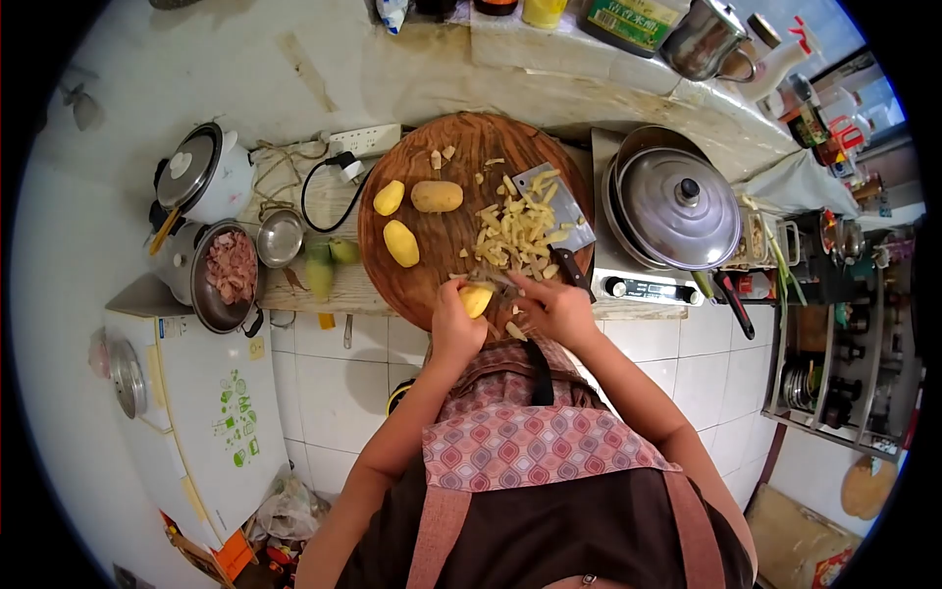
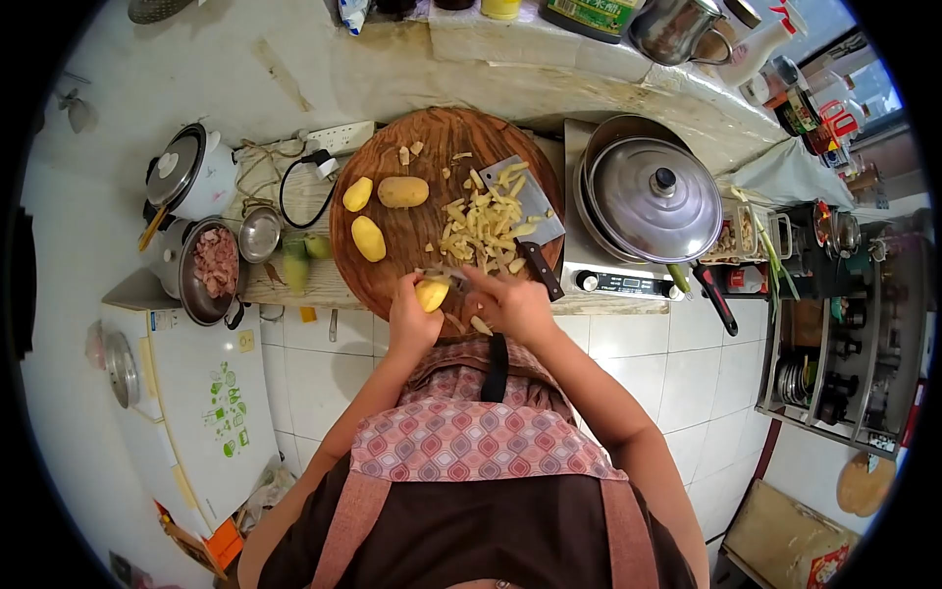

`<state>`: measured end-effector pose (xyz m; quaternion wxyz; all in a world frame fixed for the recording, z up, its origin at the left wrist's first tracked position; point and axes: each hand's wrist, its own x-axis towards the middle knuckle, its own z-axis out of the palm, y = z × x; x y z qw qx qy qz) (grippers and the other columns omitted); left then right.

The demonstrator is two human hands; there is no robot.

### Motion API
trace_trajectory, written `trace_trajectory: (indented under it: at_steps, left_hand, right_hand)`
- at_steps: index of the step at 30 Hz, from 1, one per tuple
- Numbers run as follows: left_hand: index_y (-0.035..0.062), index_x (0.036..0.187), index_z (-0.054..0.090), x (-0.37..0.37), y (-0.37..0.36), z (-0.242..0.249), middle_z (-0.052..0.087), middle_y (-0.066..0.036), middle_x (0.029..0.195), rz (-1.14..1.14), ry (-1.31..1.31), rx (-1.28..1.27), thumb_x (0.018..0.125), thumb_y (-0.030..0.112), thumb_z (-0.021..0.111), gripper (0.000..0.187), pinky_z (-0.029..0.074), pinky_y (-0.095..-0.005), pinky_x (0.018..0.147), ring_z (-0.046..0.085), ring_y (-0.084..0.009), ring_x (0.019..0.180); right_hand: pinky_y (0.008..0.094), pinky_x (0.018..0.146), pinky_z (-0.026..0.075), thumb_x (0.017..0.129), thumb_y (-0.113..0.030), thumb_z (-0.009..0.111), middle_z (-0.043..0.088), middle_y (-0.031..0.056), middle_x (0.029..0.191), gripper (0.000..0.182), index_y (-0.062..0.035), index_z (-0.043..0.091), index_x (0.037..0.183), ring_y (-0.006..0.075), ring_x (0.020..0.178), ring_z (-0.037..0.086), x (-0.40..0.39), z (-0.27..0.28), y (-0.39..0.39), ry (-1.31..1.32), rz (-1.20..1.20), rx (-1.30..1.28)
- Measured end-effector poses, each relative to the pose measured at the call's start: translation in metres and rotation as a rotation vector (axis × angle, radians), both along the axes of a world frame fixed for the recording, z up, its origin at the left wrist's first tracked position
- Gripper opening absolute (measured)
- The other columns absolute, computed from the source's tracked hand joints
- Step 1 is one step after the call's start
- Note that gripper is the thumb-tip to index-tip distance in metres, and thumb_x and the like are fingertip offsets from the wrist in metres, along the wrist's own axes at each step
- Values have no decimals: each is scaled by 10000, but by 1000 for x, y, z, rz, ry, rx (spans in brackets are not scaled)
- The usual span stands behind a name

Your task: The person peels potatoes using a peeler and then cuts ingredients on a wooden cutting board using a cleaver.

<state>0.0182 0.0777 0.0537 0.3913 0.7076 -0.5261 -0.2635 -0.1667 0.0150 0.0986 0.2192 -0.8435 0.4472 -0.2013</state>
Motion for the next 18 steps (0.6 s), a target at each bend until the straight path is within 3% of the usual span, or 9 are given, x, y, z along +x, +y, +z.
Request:
trace_trajectory:
  at_steps: [1, 2, 5, 7, 10, 12, 15, 18]
  left_hand:
    - [35, 1178, 475, 1, 1, 0, 580, -197, 1094, -15, 49, 39, 707, -10, 650, 505, 476, -423, 859, 584, -398, 1002]
    - [35, 1178, 475, 2, 1, 2, 580, -197, 1094, -12, 47, 37, 707, -10, 650, 505, 476, -423, 859, 584, -398, 1002]
    - [37, 1143, 472, 2, 0, 6, 560, -206, 1115, -2, 149, 65, 687, -20, 669, 500, 472, -445, 854, 570, -411, 1011]
    - [29, 1150, 461, 1, 2, 4, 550, -213, 1112, 27, 53, 57, 682, -16, 676, 517, 464, -457, 856, 557, -419, 1021]
    - [0, 1159, 435, 1, 4, -1, 512, -228, 1102, 17, -141, -22, 683, -35, 677, 535, 460, -459, 850, 530, -433, 1026]
    - [-18, 1166, 421, 1, 6, -2, 499, -236, 1095, 12, -152, -1, 691, -32, 684, 544, 456, -450, 858, 512, -429, 1042]
    - [-14, 1135, 441, 3, 6, -1, 536, -233, 1075, 16, -116, -23, 679, 11, 683, 517, 455, -462, 851, 552, -423, 998]
    - [-12, 1171, 393, 6, 6, -5, 541, -206, 1086, 18, 124, 130, 733, 32, 675, 522, 487, -418, 809, 589, -355, 977]
  right_hand:
    - [400, 544, 506, 795, -247, 722, 656, 95, 742, 406, -218, 663, 1195, 300, 628, 641, -2, -12, -6, -14, -63, 21]
    - [401, 557, 508, 802, -246, 718, 673, 105, 773, 380, -207, 672, 1177, 303, 617, 640, -8, -21, -10, 207, -145, -7]
    - [369, 560, 504, 798, -233, 734, 666, 101, 768, 411, -191, 666, 1201, 279, 647, 646, -16, -28, -14, 104, -176, 24]
    - [367, 552, 504, 794, -232, 740, 660, 109, 762, 439, -189, 655, 1222, 283, 647, 645, -4, 0, 2, -74, -148, 70]
    - [406, 508, 492, 804, -248, 720, 633, 92, 694, 422, -229, 652, 1220, 297, 576, 627, 7, 12, 17, 47, 23, -28]
    - [408, 517, 493, 812, -247, 710, 639, 94, 697, 414, -227, 649, 1221, 303, 591, 632, 5, -5, 11, 105, -47, -15]
    - [412, 540, 494, 825, -251, 694, 652, 104, 707, 400, -219, 643, 1221, 313, 624, 641, -4, -24, -2, 150, -178, 60]
    - [417, 589, 501, 832, -283, 693, 672, 129, 737, 399, -204, 644, 1220, 318, 680, 655, -4, -27, 2, 118, -262, 213]
